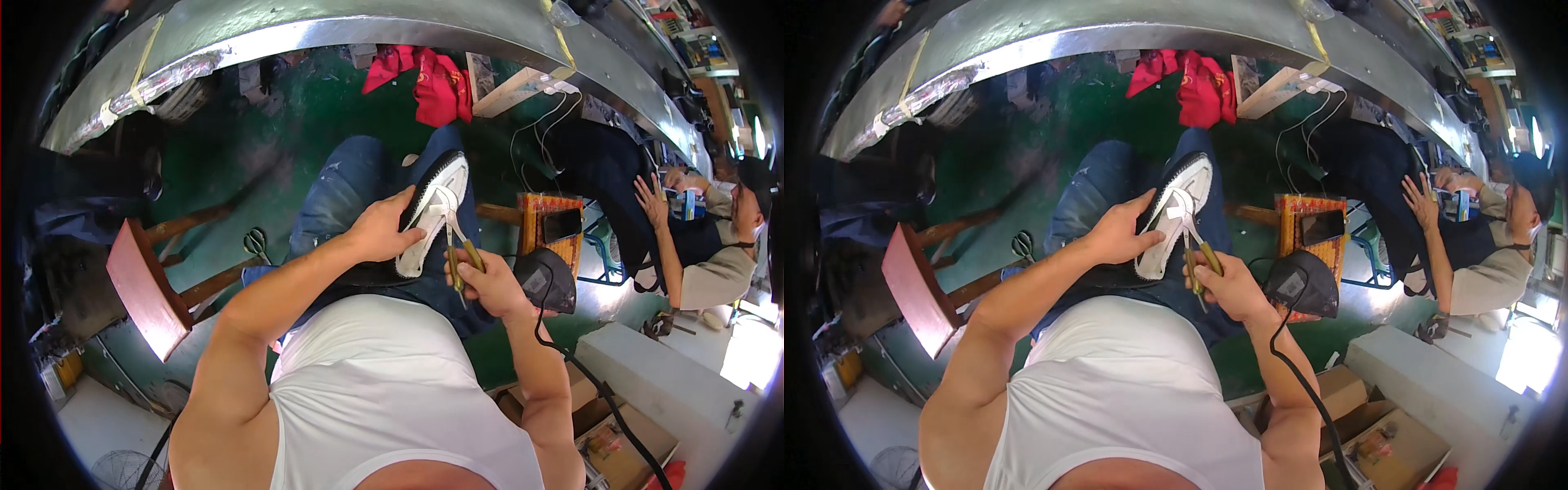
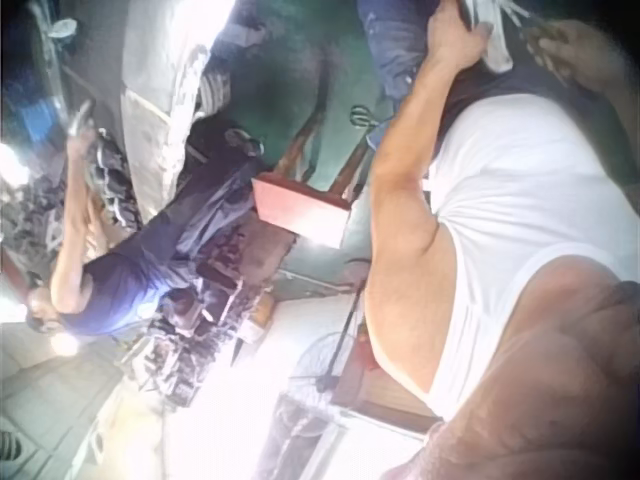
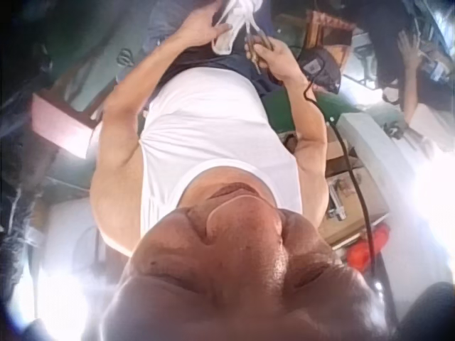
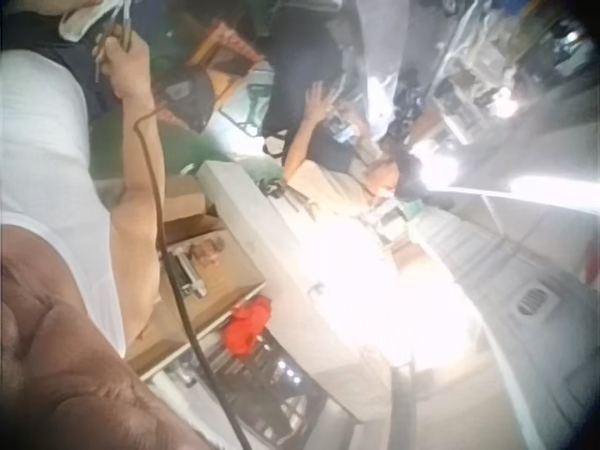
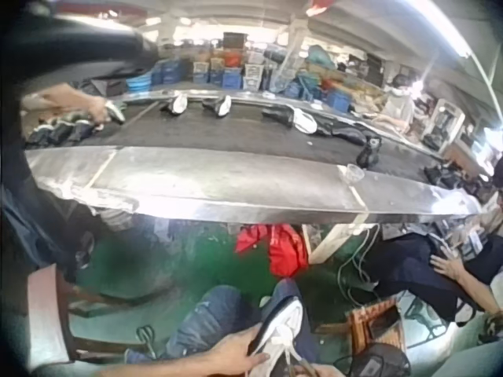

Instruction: Manually assemble and last shoes using pliers and other hand tools.

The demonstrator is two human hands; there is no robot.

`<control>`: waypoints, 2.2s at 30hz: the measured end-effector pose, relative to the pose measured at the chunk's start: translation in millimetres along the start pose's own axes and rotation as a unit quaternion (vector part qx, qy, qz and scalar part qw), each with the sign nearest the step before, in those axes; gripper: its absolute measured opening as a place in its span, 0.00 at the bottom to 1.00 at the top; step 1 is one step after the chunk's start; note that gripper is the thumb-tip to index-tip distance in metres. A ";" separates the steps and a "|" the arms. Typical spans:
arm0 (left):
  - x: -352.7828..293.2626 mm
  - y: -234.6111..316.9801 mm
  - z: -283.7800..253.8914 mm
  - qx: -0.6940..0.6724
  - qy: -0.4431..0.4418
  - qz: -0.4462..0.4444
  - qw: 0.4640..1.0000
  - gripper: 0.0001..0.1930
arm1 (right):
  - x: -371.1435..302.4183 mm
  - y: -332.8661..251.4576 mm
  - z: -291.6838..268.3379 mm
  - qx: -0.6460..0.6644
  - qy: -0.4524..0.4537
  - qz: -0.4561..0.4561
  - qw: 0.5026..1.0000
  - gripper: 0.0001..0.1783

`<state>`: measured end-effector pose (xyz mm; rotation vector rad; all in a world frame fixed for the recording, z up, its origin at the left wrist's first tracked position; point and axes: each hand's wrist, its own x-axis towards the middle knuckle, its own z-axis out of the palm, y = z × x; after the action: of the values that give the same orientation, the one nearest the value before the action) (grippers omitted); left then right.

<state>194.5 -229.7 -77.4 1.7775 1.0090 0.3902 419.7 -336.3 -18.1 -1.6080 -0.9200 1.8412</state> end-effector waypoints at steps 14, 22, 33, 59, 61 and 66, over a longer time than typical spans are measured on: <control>-39.7 8.7 10.3 0.083 0.243 0.140 0.956 0.11 | -29.8 -25.0 -3.6 -0.417 0.042 -0.131 0.899 0.24; -27.8 1.2 14.6 0.081 0.252 0.222 0.938 0.06 | -24.4 -39.5 0.0 -0.534 0.048 -0.174 0.826 0.27; -15.1 -37.3 28.7 -0.166 0.249 0.093 0.950 0.11 | 13.8 -114.0 2.1 -0.579 -0.109 0.075 0.804 0.21; 13.6 -39.4 34.8 -0.513 0.076 -0.041 0.854 0.36 | 43.7 26.7 20.5 -0.280 0.065 -0.079 0.954 0.19; 12.0 -31.6 34.1 -0.497 0.097 -0.054 0.861 0.36 | 34.7 -23.1 7.1 -0.199 -0.069 0.088 0.974 0.17; 14.6 -23.8 33.4 -0.512 0.096 -0.066 0.851 0.36 | 41.4 -28.9 -11.4 -0.452 0.044 -0.155 0.877 0.14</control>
<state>214.5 -235.4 -115.6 0.7026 0.8013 0.8412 423.0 -284.8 -22.6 -1.8433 -2.0509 1.1242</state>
